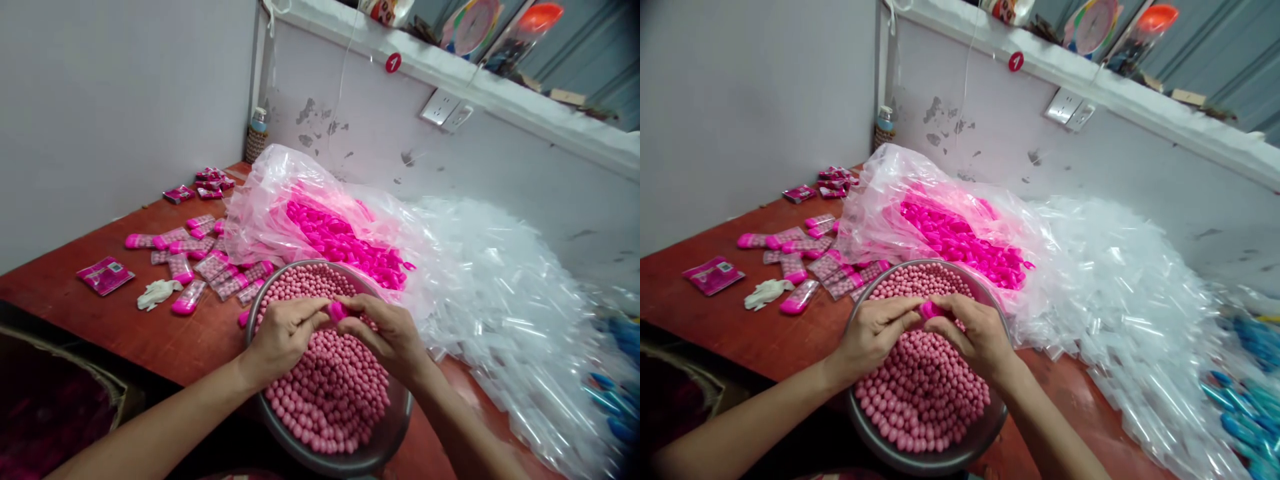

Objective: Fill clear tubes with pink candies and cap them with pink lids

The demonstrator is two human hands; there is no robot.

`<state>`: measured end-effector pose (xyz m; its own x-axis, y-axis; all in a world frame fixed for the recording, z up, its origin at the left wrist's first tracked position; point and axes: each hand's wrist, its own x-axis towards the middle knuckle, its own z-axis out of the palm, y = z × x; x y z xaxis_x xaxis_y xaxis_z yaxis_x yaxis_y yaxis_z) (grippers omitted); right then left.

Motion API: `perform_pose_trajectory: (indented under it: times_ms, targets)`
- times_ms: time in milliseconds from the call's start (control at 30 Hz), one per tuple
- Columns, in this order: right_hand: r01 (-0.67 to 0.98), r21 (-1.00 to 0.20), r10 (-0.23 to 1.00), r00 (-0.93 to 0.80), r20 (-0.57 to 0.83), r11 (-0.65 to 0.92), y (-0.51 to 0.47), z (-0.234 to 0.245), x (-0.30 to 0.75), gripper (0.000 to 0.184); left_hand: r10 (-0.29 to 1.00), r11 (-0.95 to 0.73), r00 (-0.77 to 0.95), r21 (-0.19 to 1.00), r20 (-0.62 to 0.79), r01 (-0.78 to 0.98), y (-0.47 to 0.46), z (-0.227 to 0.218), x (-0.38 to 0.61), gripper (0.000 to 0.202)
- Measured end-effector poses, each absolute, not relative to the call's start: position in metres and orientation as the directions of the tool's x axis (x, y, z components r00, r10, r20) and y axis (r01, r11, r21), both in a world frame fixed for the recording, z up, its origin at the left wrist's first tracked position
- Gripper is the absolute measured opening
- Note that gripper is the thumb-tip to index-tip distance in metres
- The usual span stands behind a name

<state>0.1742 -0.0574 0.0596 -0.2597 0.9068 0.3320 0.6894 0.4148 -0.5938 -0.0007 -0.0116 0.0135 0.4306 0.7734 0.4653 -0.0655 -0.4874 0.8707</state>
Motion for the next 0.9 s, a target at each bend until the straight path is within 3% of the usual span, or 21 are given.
perform_pose_trajectory:
  times_ms: [67, 133, 200, 300, 400, 533, 767, 900]
  targets:
    - [0.454, -0.846, 0.96, -0.113, 0.257, 0.28, -0.059, 0.053, 0.177, 0.031, 0.863, -0.286, 0.389, 0.946, 0.323, -0.152, -0.007, 0.016, 0.0, 0.024]
    - [0.144, -0.977, 0.987, -0.064, 0.149, 0.156, -0.062, 0.043, 0.18, 0.038, 0.891, -0.161, 0.387, 0.963, 0.237, -0.218, -0.003, 0.018, 0.001, 0.024]
    - [-0.091, -0.993, 0.996, -0.042, 0.075, 0.071, -0.063, 0.034, 0.183, 0.035, 0.878, -0.155, 0.414, 0.96, 0.242, -0.233, -0.002, 0.019, 0.002, 0.024]
    - [-0.272, -0.962, 0.999, -0.021, 0.024, 0.018, -0.062, 0.029, 0.185, 0.038, 0.82, -0.277, 0.466, 0.943, 0.332, -0.184, -0.003, 0.017, 0.004, 0.023]
    - [-0.337, -0.928, 0.983, -0.142, -0.113, -0.155, -0.059, 0.034, 0.182, 0.046, 0.768, -0.414, 0.482, 0.901, 0.423, -0.131, -0.006, 0.014, 0.006, 0.023]
    - [-0.399, -0.845, 0.92, -0.306, -0.244, -0.356, -0.06, 0.037, 0.174, 0.032, 0.725, -0.521, 0.478, 0.849, 0.495, -0.088, -0.009, 0.012, 0.005, 0.023]
    - [-0.505, -0.819, 0.962, -0.176, -0.21, -0.271, -0.062, 0.03, 0.152, 0.013, 0.711, -0.542, 0.508, 0.839, 0.486, -0.045, -0.01, 0.011, 0.003, 0.023]
    - [-0.446, -0.852, 0.961, -0.151, -0.231, -0.275, -0.063, 0.027, 0.15, 0.024, 0.788, -0.476, 0.452, 0.879, 0.417, 0.018, -0.012, 0.01, 0.0, 0.024]
